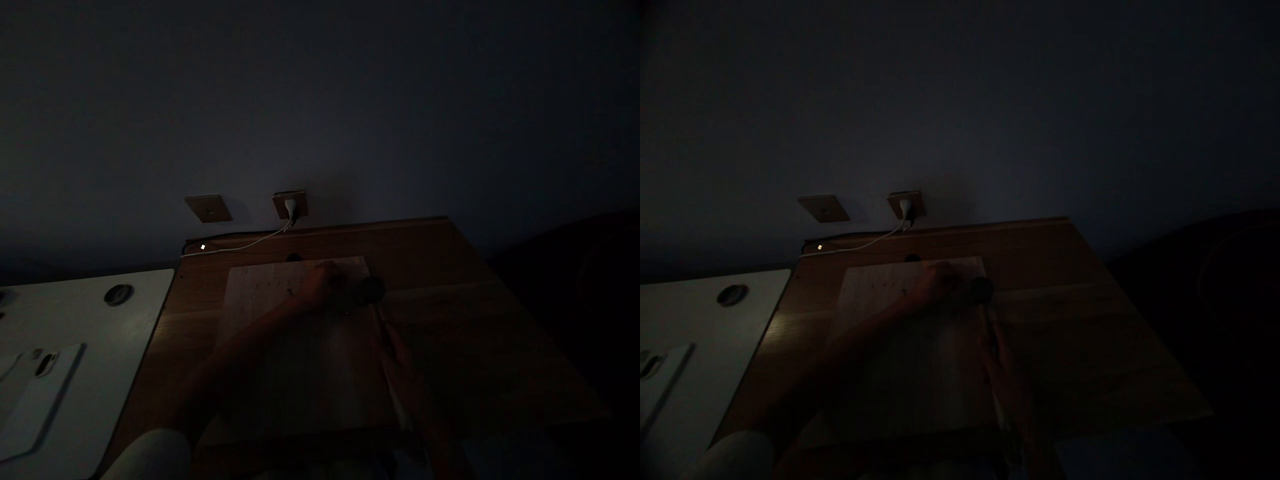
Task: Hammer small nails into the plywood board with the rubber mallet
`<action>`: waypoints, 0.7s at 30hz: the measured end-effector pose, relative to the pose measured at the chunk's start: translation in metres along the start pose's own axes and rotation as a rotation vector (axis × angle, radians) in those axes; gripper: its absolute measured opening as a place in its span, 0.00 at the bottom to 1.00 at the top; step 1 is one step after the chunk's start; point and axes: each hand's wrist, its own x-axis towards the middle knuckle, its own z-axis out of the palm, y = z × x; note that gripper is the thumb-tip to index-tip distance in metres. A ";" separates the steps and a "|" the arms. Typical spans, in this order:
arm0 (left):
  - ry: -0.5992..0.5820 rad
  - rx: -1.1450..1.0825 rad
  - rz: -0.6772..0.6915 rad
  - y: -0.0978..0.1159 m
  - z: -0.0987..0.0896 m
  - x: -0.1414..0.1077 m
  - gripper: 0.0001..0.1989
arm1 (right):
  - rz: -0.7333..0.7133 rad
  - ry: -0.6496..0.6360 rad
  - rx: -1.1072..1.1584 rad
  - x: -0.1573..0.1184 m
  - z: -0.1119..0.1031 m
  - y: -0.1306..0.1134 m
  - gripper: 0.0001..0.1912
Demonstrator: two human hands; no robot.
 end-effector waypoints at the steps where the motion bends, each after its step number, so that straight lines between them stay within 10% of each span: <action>1: 0.018 -0.010 -0.009 0.000 0.002 0.000 0.14 | 0.009 -0.027 0.001 0.002 -0.002 -0.003 0.43; 11: 0.071 -0.086 -0.023 -0.001 0.004 -0.003 0.21 | -0.093 -0.072 0.041 0.023 0.001 -0.043 0.42; 21: 0.094 -0.178 -0.044 -0.004 0.007 -0.004 0.26 | -0.078 -0.149 0.016 0.026 0.017 -0.032 0.43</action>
